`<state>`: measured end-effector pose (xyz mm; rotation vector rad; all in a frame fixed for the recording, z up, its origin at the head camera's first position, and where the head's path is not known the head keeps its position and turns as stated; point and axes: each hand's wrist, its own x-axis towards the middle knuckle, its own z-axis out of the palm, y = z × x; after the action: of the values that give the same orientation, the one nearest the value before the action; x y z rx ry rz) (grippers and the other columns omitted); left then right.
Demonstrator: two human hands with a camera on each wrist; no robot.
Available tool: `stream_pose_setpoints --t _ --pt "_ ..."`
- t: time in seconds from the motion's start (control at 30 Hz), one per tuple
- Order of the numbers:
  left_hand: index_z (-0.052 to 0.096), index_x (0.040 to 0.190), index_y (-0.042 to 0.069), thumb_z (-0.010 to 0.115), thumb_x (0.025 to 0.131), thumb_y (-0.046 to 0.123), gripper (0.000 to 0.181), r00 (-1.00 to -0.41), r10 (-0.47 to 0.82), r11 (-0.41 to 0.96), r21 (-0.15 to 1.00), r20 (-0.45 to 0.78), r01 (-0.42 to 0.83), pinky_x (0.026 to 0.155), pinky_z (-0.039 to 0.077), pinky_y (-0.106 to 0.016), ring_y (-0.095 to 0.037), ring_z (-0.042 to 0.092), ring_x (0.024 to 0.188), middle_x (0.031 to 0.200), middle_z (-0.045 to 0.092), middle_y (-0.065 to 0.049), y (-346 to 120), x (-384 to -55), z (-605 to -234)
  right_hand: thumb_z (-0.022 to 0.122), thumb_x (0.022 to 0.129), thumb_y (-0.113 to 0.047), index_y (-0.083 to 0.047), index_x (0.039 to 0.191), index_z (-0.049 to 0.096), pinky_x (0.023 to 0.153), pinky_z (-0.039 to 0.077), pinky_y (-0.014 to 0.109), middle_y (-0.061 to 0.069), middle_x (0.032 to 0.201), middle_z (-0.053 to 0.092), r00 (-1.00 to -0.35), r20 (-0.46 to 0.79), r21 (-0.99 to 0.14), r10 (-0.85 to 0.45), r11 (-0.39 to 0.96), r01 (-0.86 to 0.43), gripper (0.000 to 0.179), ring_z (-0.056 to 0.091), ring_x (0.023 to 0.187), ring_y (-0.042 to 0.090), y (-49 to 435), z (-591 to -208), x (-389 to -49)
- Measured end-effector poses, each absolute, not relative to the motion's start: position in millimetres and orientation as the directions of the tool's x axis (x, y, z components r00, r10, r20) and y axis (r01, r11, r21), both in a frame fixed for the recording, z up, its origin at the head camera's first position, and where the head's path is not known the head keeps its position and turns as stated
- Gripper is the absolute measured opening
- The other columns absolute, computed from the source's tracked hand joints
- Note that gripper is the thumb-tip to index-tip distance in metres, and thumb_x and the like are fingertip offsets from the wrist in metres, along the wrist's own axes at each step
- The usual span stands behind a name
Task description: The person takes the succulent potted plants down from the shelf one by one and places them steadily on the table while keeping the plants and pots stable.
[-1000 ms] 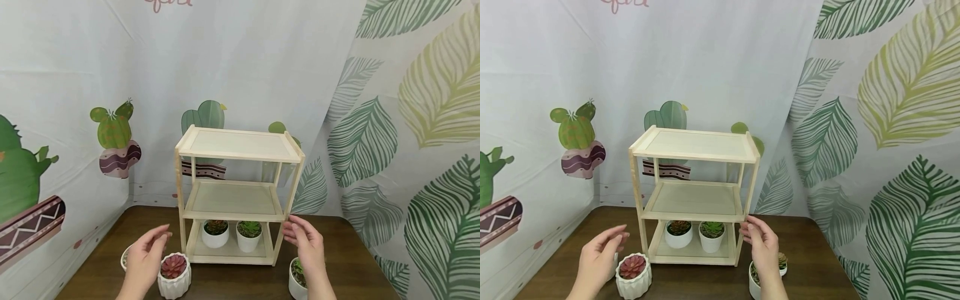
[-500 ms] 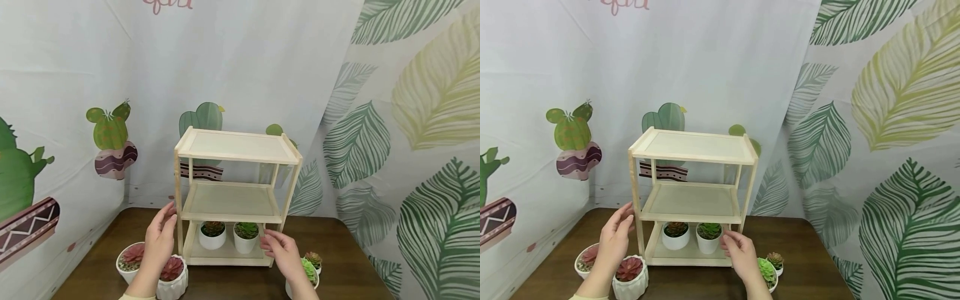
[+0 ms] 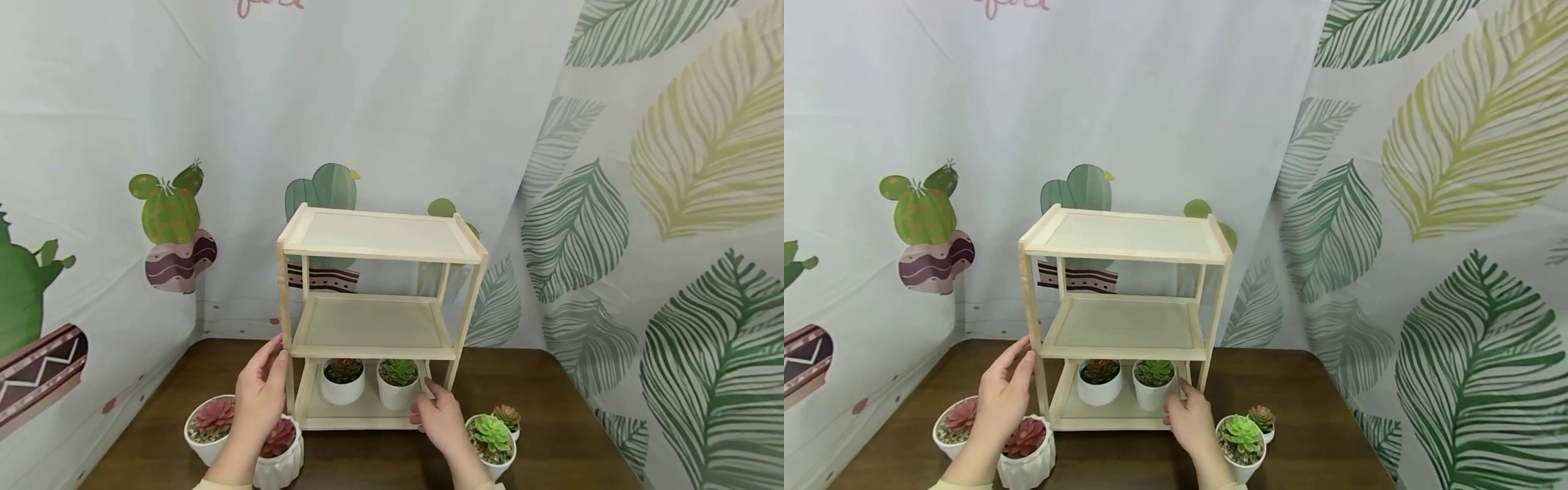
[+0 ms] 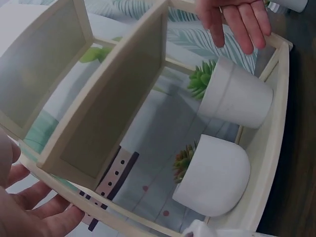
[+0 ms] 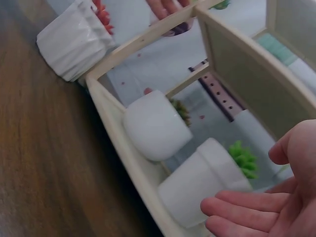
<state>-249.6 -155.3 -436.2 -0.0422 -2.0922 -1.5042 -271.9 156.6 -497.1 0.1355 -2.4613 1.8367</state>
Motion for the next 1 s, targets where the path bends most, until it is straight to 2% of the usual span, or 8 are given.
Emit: stream_pose_setpoints --t 0.27,0.43,0.57,0.73,0.9,0.93,1.0 --pt "0.050 0.152 0.009 0.053 0.108 0.023 0.046 -0.876 -0.278 0.295 0.903 0.394 0.312 0.090 0.044 0.000 0.021 0.053 0.112 0.147 0.059 -0.019 -157.1 -246.7 -442.9 0.048 0.102 -0.019 0.014 0.154 0.031 0.056 0.062 0.039 0.025 0.088 0.075 -0.997 0.073 -0.973 0.000 0.221 -0.071 0.064 0.075 0.065 0.028 143.3 -515.0 -286.1" --pt "0.051 0.152 0.009 0.055 0.107 0.021 0.046 -0.867 -0.280 0.309 0.894 0.411 0.324 0.089 0.045 0.000 0.021 0.053 0.111 0.144 0.062 -0.019 -157.1 -248.0 -445.2 0.047 0.104 -0.018 0.010 0.157 0.027 0.053 0.061 0.040 0.028 0.087 0.073 -0.997 0.072 -0.987 0.006 0.148 -0.070 0.064 0.074 0.064 0.032 136.5 -522.4 -294.6" --pt "0.055 0.149 0.008 0.057 0.106 0.014 0.044 -0.846 -0.299 0.331 0.880 0.441 0.341 0.088 0.045 -0.001 0.020 0.055 0.108 0.137 0.066 -0.019 -155.8 -249.9 -447.2 0.048 0.104 -0.020 0.006 0.160 0.025 0.052 0.060 0.040 0.025 0.082 0.071 -0.998 0.050 -0.991 0.035 0.129 -0.046 0.065 0.072 0.058 0.027 132.0 -523.8 -298.1" --pt "0.055 0.148 0.009 0.058 0.104 0.012 0.044 -0.842 -0.297 0.365 0.869 0.450 0.335 0.087 0.045 0.000 0.020 0.055 0.107 0.135 0.067 -0.018 -154.8 -248.7 -447.9 0.050 0.102 -0.020 0.000 0.160 0.030 0.049 0.059 0.040 0.020 0.077 0.067 -0.998 0.026 -0.995 0.055 0.096 -0.021 0.064 0.066 0.051 0.020 127.8 -522.9 -302.2" --pt "0.056 0.148 0.010 0.059 0.104 0.013 0.044 -0.848 -0.291 0.369 0.869 0.444 0.328 0.086 0.045 -0.001 0.018 0.057 0.106 0.134 0.068 -0.016 -154.8 -246.5 -447.3 0.053 0.099 -0.017 0.002 0.156 0.038 0.046 0.056 0.037 0.005 0.064 0.055 -0.991 0.041 -0.995 0.127 0.092 -0.030 0.062 0.056 0.044 0.014 124.5 -521.8 -305.4" --pt "0.056 0.148 0.010 0.059 0.104 0.013 0.044 -0.847 -0.291 0.368 0.870 0.444 0.329 0.086 0.045 -0.001 0.017 0.057 0.106 0.133 0.068 -0.016 -154.7 -246.5 -447.0 0.054 0.098 -0.017 0.002 0.155 0.040 0.046 0.056 0.037 0.003 0.065 0.054 -0.989 0.044 -0.995 0.144 0.100 -0.030 0.061 0.054 0.044 0.014 123.6 -521.1 -305.7" --pt "0.056 0.148 0.010 0.059 0.104 0.012 0.044 -0.846 -0.291 0.368 0.869 0.447 0.332 0.085 0.045 -0.001 0.017 0.058 0.106 0.133 0.069 -0.016 -154.0 -247.1 -446.1 0.055 0.098 -0.018 0.002 0.152 0.044 0.047 0.056 0.038 0.008 0.077 0.057 -0.982 0.051 -0.992 0.182 0.120 -0.029 0.059 0.054 0.047 0.016 121.1 -519.3 -305.6"
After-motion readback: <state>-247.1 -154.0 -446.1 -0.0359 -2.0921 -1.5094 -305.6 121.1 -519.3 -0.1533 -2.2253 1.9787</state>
